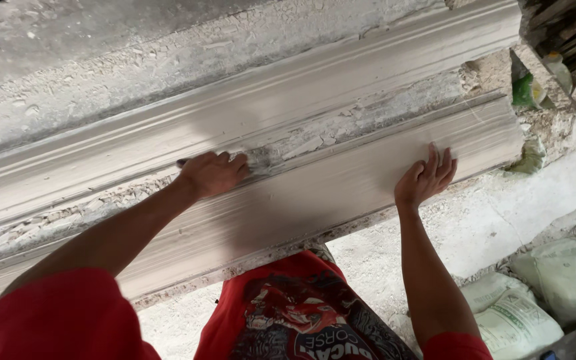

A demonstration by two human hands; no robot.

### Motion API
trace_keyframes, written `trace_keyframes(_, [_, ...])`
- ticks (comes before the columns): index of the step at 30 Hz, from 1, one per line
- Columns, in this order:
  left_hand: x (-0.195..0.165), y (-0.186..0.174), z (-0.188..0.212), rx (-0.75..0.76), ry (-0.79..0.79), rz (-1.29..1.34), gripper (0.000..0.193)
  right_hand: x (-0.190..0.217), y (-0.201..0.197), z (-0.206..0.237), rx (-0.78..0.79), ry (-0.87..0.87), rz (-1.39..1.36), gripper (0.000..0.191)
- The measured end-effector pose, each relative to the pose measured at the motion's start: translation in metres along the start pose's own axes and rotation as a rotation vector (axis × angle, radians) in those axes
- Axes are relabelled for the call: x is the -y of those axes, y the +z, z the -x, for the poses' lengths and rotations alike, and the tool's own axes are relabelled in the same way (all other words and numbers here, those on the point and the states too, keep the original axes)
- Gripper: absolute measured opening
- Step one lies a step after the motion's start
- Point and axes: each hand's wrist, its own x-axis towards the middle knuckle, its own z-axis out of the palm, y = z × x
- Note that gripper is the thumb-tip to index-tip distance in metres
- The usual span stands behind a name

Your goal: The person uses a small metal scraper to clean dust and residue from the grooves of long white decorative moldings. The person repeatedly scrapes along the length of the pieces, occasionally adjusting their position to reach different sections.

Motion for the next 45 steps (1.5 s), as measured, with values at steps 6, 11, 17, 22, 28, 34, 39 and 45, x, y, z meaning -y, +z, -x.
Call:
trace_keyframes(6, [-0.027,-0.022,-0.086,-0.222,0.037,0.035,0.024,0.007,-0.004,-0.001,-0.017,-0.025,-0.001,0.05])
trace_keyframes(11, [-0.012,-0.017,-0.045,-0.141,0.02,0.036,0.019,0.008,-0.006,0.002,0.009,-0.003,-0.013,0.051])
trace_keyframes(17, [-0.02,-0.029,-0.087,-0.252,0.09,-0.031,0.023,0.011,-0.007,0.004,0.015,-0.001,-0.005,0.051])
trace_keyframes(22, [-0.025,-0.038,-0.108,-0.352,0.127,-0.009,0.016,0.013,-0.007,0.003,0.004,-0.013,0.009,0.052])
trace_keyframes(28, [-0.016,-0.019,-0.088,-0.314,0.15,-0.033,0.016,0.006,0.0,0.004,-0.035,-0.034,0.046,0.053])
trace_keyframes(34, [-0.058,-0.079,-0.199,-0.471,0.15,-0.019,0.015,0.007,-0.001,0.005,-0.065,-0.069,0.054,0.05])
trace_keyframes(39, [-0.039,-0.072,-0.175,-0.38,0.184,0.013,0.011,0.009,-0.001,0.006,-0.077,-0.096,0.03,0.052])
trace_keyframes(45, [-0.058,-0.085,-0.224,-0.446,0.186,0.083,0.012,0.007,0.0,0.005,-0.065,-0.079,0.032,0.051])
